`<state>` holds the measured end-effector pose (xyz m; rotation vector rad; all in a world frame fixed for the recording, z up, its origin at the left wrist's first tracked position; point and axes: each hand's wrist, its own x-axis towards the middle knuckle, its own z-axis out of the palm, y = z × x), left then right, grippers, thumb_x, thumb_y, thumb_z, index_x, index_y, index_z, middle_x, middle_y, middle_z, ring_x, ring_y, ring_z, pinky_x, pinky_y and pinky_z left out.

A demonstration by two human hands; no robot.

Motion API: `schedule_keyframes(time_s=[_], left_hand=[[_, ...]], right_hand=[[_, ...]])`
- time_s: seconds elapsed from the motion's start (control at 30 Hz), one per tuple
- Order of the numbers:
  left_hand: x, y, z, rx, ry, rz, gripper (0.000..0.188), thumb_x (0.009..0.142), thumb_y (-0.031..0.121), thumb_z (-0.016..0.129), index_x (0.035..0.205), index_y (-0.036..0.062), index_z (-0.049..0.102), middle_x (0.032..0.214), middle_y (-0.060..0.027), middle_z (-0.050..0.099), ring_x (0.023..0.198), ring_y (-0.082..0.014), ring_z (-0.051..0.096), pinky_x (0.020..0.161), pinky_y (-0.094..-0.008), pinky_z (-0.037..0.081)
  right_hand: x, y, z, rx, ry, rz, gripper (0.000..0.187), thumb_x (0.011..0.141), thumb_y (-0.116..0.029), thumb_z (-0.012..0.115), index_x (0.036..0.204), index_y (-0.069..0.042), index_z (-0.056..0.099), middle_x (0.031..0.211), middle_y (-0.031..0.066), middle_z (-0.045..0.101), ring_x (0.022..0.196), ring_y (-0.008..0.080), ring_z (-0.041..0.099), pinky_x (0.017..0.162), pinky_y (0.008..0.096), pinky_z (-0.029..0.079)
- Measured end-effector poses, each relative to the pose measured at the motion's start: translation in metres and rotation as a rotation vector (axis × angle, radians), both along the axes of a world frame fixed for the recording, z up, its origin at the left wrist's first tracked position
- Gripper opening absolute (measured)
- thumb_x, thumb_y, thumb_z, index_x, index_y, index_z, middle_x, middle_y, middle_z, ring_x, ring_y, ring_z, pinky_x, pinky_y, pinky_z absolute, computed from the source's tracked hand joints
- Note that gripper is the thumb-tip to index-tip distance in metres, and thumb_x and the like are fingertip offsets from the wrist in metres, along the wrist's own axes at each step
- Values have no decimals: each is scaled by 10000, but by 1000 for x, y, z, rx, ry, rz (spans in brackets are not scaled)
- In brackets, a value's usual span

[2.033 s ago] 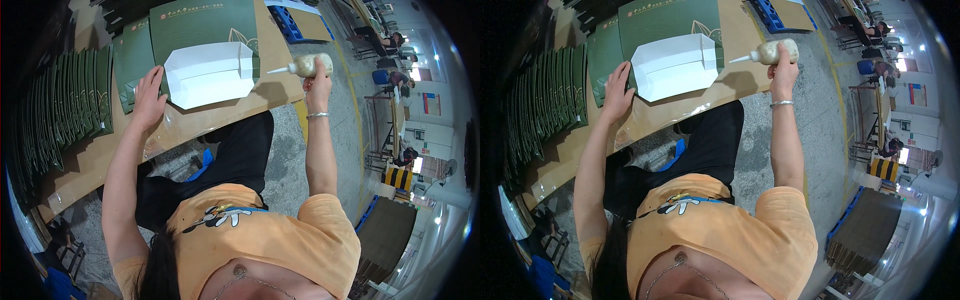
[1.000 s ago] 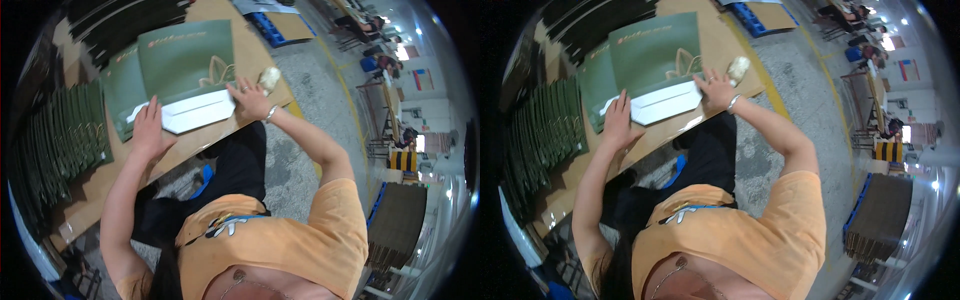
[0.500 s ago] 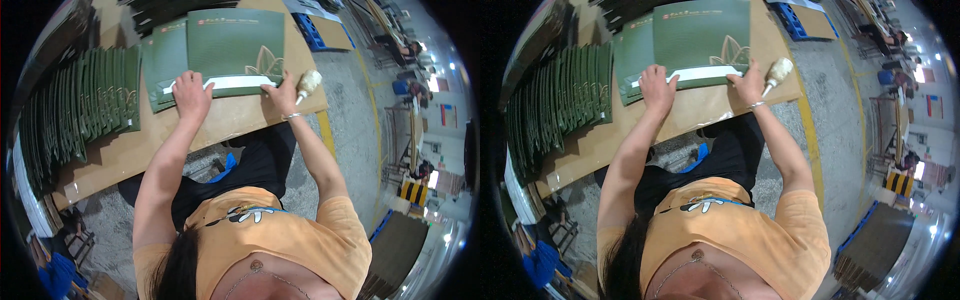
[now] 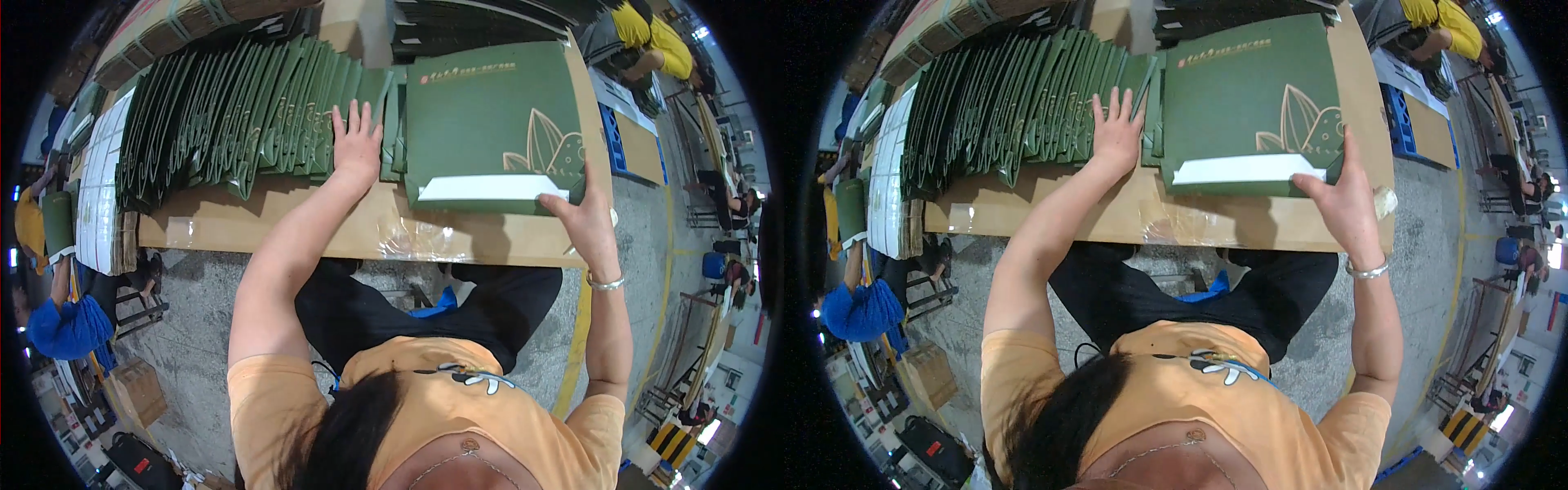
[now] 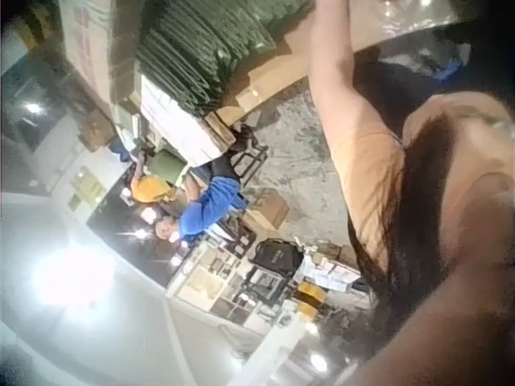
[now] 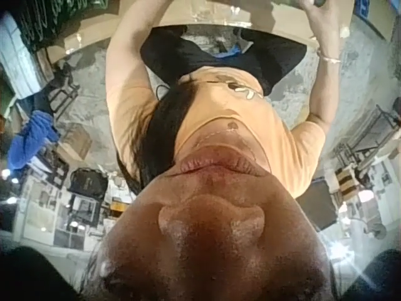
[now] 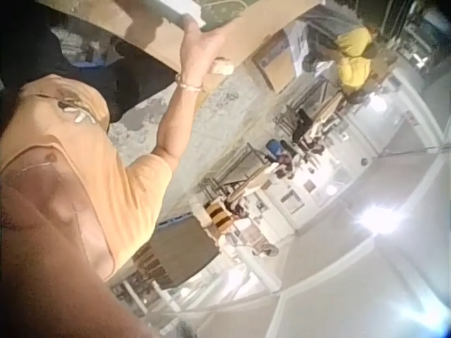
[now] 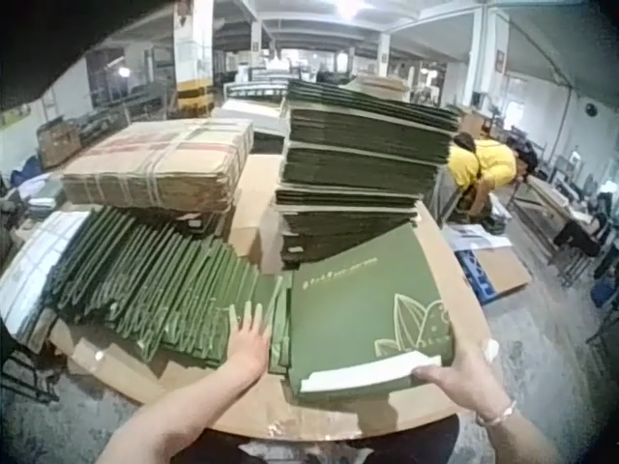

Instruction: Applying glue and folding green paper bags in a factory assembly line setting.

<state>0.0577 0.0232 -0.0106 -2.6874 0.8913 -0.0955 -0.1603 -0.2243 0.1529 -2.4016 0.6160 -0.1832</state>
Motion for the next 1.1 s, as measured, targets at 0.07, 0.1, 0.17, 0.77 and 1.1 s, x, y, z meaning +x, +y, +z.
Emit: schedule_keyframes(time_s=[0.07, 0.1, 0.17, 0.77, 1.1], left_hand=[[6, 1, 16, -14, 44, 73, 465, 928, 194, 461, 1390, 224, 502, 1538, -170, 312, 1436, -397, 225, 1129, -671, 30], [6, 7, 16, -133, -64, 20, 449, 916, 179, 474, 1360, 208, 532, 1494, -174, 376, 1399, -397, 302, 1121, -680, 65], [12, 12, 17, -263, -87, 18, 458, 899, 160, 491, 1353, 200, 537, 1472, -175, 399, 1384, -392, 327, 1118, -681, 86], [9, 11, 20, -261, 111, 110, 601, 920, 410, 533, 1462, 188, 401, 1500, -85, 409, 1435, -326, 263, 1160, -627, 22], [4, -18, -18, -256, -97, 30, 505, 884, 205, 517, 1387, 162, 511, 1511, -187, 350, 1376, -489, 278, 1136, -664, 57]], right_hand=[[3, 11, 8, -67, 6, 29, 930, 735, -172, 801, 1453, 80, 268, 1179, 265, 632, 1080, 328, 643, 931, 383, 490], [3, 17, 14, -87, 50, 42, 932, 734, -177, 801, 1447, 92, 265, 1132, 278, 643, 1044, 343, 655, 904, 388, 504], [10, 27, 12, -101, 94, 58, 935, 733, -182, 802, 1441, 103, 262, 1085, 290, 653, 1008, 358, 666, 878, 392, 518], [135, 150, -70, 438, 552, 565, 589, 947, -246, 566, 1388, 100, 382, 789, 204, 677, 610, 256, 679, 577, 361, 538], [118, -33, -60, -338, -670, -217, 446, 876, -328, 697, 1008, 96, 661, 1078, 164, 660, 838, 229, 651, 708, 322, 525]])
